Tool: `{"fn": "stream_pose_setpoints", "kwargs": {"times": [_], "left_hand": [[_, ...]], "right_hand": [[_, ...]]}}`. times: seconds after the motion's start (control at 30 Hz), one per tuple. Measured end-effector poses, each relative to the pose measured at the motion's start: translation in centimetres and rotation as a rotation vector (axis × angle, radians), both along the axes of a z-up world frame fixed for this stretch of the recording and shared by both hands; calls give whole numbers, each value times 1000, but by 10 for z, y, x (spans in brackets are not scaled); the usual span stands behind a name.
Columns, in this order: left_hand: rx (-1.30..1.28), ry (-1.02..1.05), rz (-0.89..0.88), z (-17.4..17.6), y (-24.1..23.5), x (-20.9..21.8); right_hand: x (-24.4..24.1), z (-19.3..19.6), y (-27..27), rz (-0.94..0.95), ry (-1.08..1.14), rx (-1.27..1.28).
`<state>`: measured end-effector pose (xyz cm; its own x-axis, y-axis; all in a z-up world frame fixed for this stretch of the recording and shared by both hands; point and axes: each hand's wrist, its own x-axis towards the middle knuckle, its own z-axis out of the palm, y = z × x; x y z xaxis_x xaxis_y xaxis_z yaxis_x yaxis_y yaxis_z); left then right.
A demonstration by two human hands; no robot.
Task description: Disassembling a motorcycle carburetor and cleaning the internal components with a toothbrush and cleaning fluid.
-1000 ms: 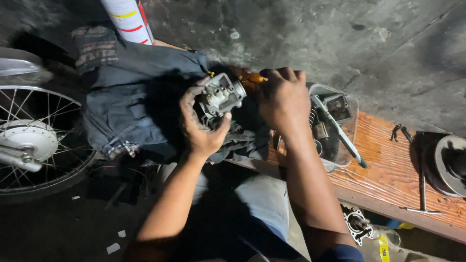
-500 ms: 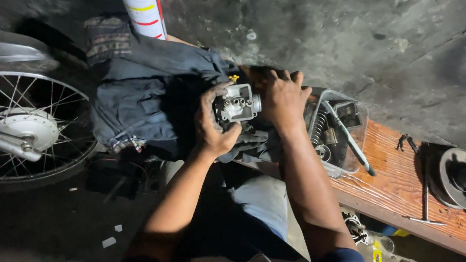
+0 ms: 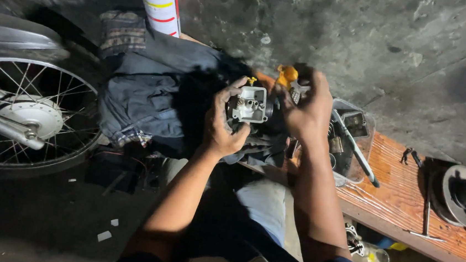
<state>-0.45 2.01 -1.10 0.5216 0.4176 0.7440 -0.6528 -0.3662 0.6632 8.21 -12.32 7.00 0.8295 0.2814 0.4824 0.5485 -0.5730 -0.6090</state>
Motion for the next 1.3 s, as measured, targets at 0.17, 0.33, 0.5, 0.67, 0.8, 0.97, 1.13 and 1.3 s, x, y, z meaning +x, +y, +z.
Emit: {"fn": "stream_pose_setpoints", "kwargs": {"times": [0.17, 0.33, 0.5, 0.67, 0.8, 0.97, 1.13, 1.3], "left_hand": [[91, 13, -8, 8, 0, 1], [139, 30, 28, 3, 2, 0], [133, 38, 14, 1, 6, 0], [107, 12, -25, 3, 4, 2], [113, 10, -42, 7, 5, 1], [79, 34, -79, 0, 5, 3], [57, 75, -80, 4, 2, 1], [35, 38, -79, 2, -1, 0]], "right_hand": [[-15, -8, -14, 214, 75, 320], [-15, -14, -16, 380, 139, 426], [-18, -8, -14, 503, -88, 265], [-18, -9, -16, 515, -106, 231], [-21, -10, -14, 530, -131, 217], [-18, -19, -17, 534, -131, 183], [-17, -20, -17, 534, -130, 184], [-23, -12, -16, 541, -120, 183]]}}
